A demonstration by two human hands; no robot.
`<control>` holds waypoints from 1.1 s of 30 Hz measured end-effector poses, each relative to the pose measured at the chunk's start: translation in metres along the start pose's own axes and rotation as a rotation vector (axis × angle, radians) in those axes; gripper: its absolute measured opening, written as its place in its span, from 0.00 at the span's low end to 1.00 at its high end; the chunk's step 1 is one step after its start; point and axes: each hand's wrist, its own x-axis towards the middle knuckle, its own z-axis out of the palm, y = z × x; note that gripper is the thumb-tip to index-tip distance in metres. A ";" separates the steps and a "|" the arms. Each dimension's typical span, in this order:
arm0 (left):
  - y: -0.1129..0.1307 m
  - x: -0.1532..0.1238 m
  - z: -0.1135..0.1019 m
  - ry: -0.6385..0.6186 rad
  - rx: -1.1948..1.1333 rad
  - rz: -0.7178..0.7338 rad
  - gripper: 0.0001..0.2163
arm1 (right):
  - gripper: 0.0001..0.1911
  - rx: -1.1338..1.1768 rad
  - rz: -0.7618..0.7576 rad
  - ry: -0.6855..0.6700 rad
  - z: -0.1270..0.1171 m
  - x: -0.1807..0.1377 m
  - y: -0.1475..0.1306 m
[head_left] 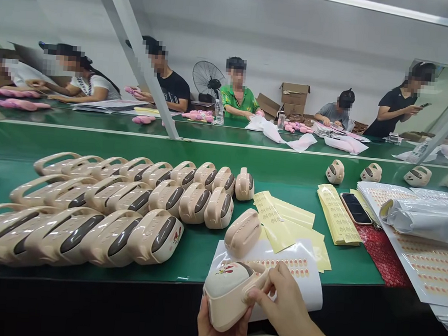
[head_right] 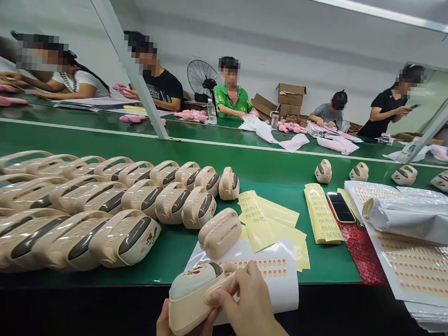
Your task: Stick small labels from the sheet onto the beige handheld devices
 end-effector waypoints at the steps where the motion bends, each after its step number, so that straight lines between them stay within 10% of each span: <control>1: 0.001 0.000 0.002 0.027 0.039 -0.016 0.19 | 0.16 -0.053 0.048 -0.015 -0.004 0.003 0.000; 12: 0.022 -0.003 0.019 0.285 0.289 -0.147 0.16 | 0.14 0.311 0.021 -0.017 -0.058 0.027 0.007; 17: 0.031 0.009 0.025 0.263 1.289 0.049 0.44 | 0.15 0.415 0.018 -0.313 -0.052 0.022 -0.036; 20: 0.037 0.015 0.026 0.139 1.688 0.067 0.45 | 0.13 0.309 0.032 -0.351 -0.046 0.023 -0.047; 25: 0.043 0.023 0.021 -0.128 1.809 0.185 0.45 | 0.11 0.179 -0.027 -0.330 -0.045 0.021 -0.046; 33: 0.045 0.025 0.033 -0.046 1.673 0.198 0.41 | 0.09 0.026 -0.128 -0.239 -0.040 0.014 -0.042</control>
